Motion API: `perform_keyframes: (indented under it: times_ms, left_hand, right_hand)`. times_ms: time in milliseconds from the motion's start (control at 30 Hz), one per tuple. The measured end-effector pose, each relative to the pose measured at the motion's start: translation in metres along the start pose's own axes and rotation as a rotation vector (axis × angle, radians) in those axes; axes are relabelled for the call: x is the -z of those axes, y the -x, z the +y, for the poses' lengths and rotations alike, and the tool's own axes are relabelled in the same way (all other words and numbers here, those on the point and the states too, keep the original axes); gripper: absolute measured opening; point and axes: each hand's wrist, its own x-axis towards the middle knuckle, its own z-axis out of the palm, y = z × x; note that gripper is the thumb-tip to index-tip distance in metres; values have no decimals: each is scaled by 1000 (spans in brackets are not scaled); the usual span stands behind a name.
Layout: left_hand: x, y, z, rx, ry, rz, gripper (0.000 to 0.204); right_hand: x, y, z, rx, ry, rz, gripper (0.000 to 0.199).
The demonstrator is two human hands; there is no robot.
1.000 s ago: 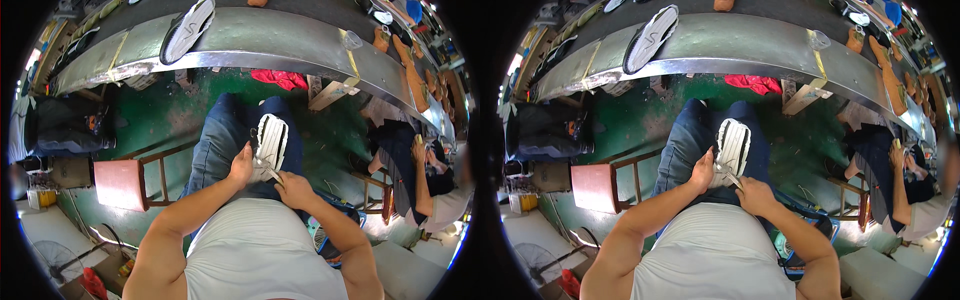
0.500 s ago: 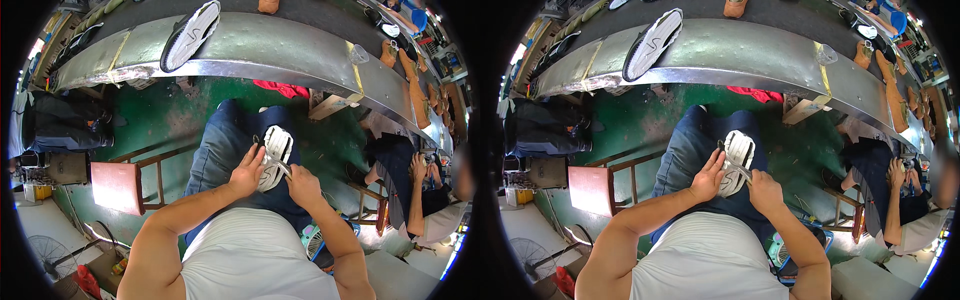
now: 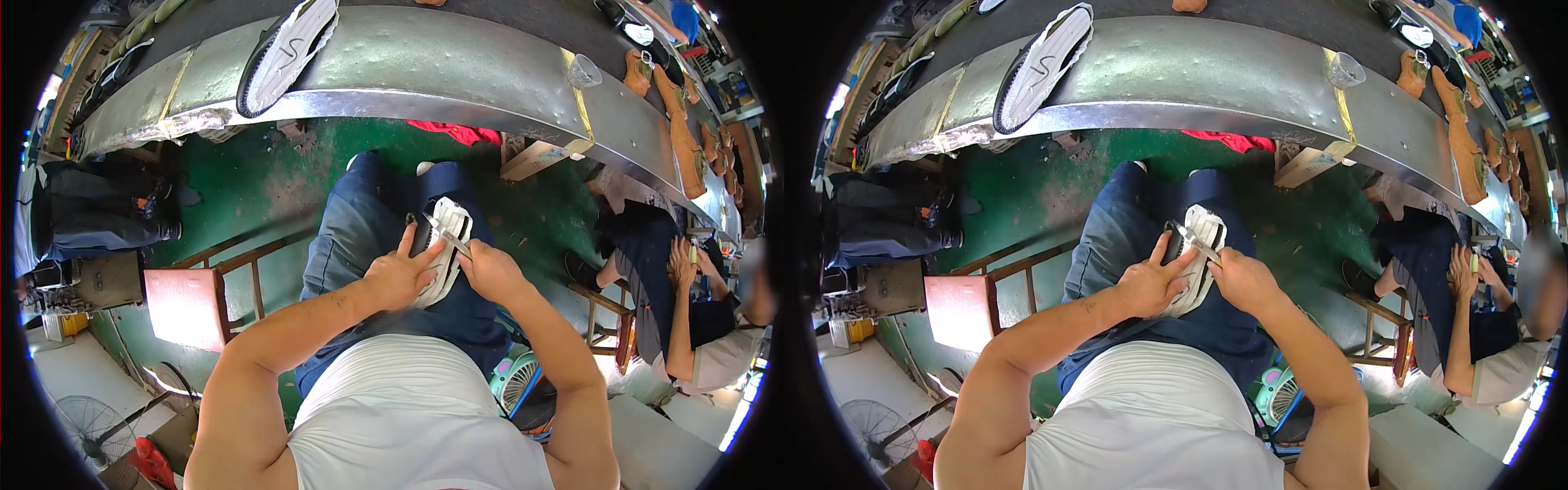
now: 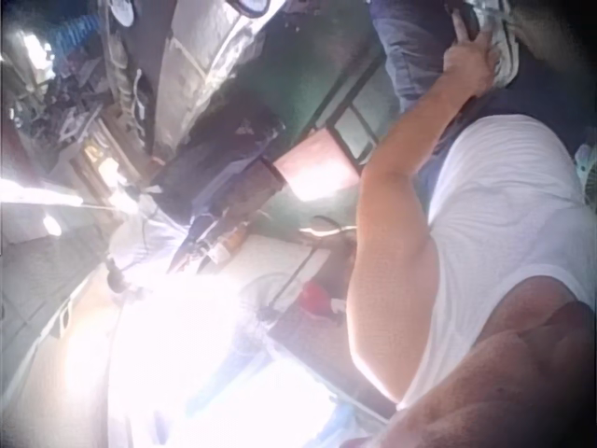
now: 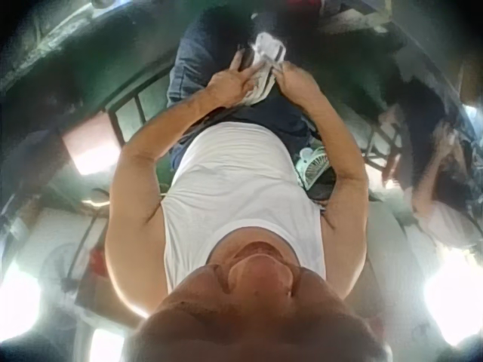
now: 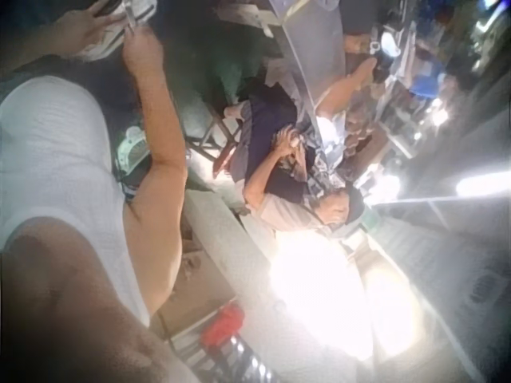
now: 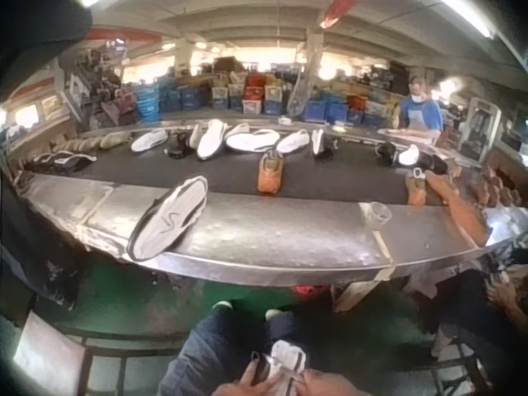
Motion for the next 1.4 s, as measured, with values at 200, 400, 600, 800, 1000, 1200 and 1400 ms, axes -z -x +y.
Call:
perform_keyframes:
  times_ms: [200, 400, 600, 800, 1000, 1200, 1400]
  left_hand:
    - [-60, 30, -23, 149, 638, 280, 79]
    - [-48, 33, -26, 83, 751, 198, 88]
    - [-26, 38, -26, 41, 600, -23, 109]
    - [21, 54, -19, -43, 372, 236, 94]
    - [113, 72, 21, -353, 496, 485, 86]
    - [119, 8, 29, -339, 845, 409, 43]
    - [-2, -37, -38, -123, 475, 379, 75]
  right_hand:
    - [20, 6, -12, -140, 80, -281, 37]
    - [-12, 39, -16, -114, -107, -156, 36]
    - [-18, 66, -25, -105, -159, -23, 37]
    - [-20, 94, -11, -362, -391, -154, 32]
    - [-39, 128, -3, -412, -839, 119, 26]
    - [-24, 129, -17, -385, -591, 1, 24]
    - [-7, 114, -21, -346, -517, -129, 35]
